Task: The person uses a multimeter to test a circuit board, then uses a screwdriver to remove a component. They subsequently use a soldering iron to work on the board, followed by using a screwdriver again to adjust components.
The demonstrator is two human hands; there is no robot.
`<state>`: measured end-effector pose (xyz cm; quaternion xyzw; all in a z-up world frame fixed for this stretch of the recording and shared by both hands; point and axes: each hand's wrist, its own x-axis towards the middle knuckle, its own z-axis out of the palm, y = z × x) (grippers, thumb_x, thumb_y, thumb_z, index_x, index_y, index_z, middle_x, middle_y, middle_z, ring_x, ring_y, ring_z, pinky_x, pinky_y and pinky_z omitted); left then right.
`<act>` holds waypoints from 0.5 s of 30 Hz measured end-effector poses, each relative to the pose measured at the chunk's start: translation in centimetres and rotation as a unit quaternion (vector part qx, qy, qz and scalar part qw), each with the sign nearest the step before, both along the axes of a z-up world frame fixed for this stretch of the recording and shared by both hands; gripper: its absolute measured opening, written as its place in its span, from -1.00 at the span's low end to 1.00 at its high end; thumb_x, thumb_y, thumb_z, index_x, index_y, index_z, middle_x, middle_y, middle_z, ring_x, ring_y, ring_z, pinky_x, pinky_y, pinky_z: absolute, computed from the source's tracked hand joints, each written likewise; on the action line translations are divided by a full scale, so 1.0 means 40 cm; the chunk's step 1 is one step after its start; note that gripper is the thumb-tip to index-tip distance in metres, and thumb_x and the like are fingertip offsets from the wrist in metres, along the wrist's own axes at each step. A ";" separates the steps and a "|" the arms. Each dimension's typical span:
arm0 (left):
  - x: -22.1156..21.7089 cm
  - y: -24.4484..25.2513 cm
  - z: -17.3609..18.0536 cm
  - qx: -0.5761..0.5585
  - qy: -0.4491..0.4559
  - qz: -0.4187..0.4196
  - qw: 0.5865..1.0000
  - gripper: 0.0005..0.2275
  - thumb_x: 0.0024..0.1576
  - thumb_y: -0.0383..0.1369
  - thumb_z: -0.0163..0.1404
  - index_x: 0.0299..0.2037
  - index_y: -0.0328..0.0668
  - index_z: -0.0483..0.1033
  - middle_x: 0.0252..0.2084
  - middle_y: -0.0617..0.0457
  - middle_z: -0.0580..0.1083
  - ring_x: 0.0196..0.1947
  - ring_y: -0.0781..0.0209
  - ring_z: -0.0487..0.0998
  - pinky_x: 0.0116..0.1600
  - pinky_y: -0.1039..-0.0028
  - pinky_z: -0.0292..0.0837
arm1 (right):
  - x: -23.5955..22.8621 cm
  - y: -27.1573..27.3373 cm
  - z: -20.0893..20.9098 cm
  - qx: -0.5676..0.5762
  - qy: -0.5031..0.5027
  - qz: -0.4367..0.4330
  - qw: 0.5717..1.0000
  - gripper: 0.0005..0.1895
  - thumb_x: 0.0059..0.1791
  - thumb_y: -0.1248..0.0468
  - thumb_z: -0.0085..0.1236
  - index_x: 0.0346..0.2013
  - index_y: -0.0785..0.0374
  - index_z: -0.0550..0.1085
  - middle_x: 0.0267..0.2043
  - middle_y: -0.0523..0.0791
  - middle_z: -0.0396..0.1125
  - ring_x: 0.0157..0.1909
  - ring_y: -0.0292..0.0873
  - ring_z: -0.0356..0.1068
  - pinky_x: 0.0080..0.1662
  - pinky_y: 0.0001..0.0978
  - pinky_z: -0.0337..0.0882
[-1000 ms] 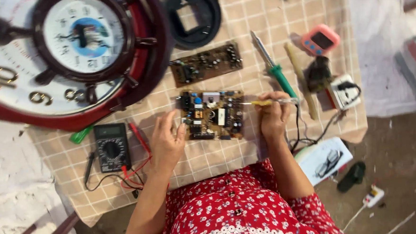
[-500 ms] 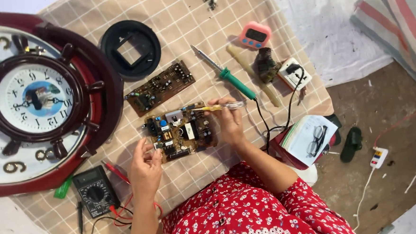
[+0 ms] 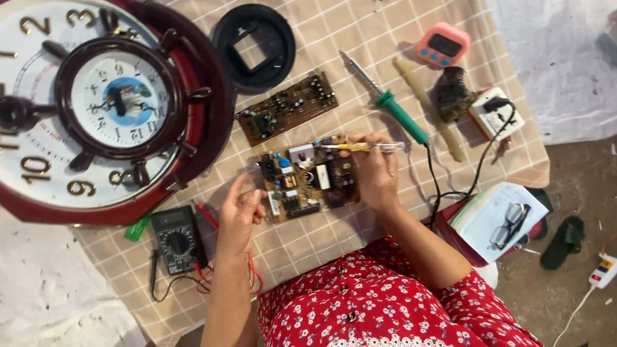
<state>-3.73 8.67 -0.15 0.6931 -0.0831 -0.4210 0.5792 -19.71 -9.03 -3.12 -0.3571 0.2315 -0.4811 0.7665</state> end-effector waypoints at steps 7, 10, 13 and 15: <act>-0.046 -0.047 0.048 -0.022 0.037 -0.005 0.999 -0.91 -0.04 -0.49 0.02 -0.34 -0.23 0.46 -0.49 0.14 0.38 -0.52 0.46 0.28 -0.43 0.74 0.23 | -0.006 0.003 0.000 0.005 0.017 0.019 1.000 -0.84 0.01 0.24 -0.38 -0.21 0.25 0.11 -0.13 0.13 0.17 -0.18 -0.04 0.36 -0.03 -0.21 0.37; -0.044 -0.028 0.043 -0.073 0.033 -0.026 0.996 -0.89 -0.04 -0.52 0.01 -0.31 -0.22 0.46 -0.42 0.10 0.41 -0.43 0.42 0.31 -0.26 0.66 0.28 | -0.030 -0.009 0.020 0.029 0.011 0.008 1.000 -0.83 0.00 0.23 -0.38 -0.21 0.26 0.11 -0.12 0.13 0.18 -0.20 -0.08 0.37 -0.05 -0.29 0.39; -0.028 -0.019 0.025 -0.111 0.078 0.019 0.991 -0.88 -0.01 -0.54 -0.03 -0.27 -0.25 0.44 -0.36 0.06 0.43 -0.38 0.38 0.36 -0.18 0.58 0.31 | -0.056 -0.041 0.006 0.007 0.005 -0.026 1.000 -0.83 -0.01 0.19 -0.35 -0.20 0.19 0.13 -0.13 0.10 0.21 -0.22 -0.08 0.38 -0.05 -0.29 0.38; -0.028 -0.038 0.006 -0.146 0.095 0.045 0.984 -0.88 0.00 -0.54 -0.04 -0.26 -0.26 0.43 -0.35 0.04 0.43 -0.38 0.35 0.38 -0.17 0.55 0.33 | -0.062 -0.059 0.029 -0.006 0.007 -0.032 0.999 -0.82 -0.01 0.16 -0.34 -0.20 0.18 0.13 -0.11 0.10 0.20 -0.22 -0.06 0.38 -0.04 -0.27 0.37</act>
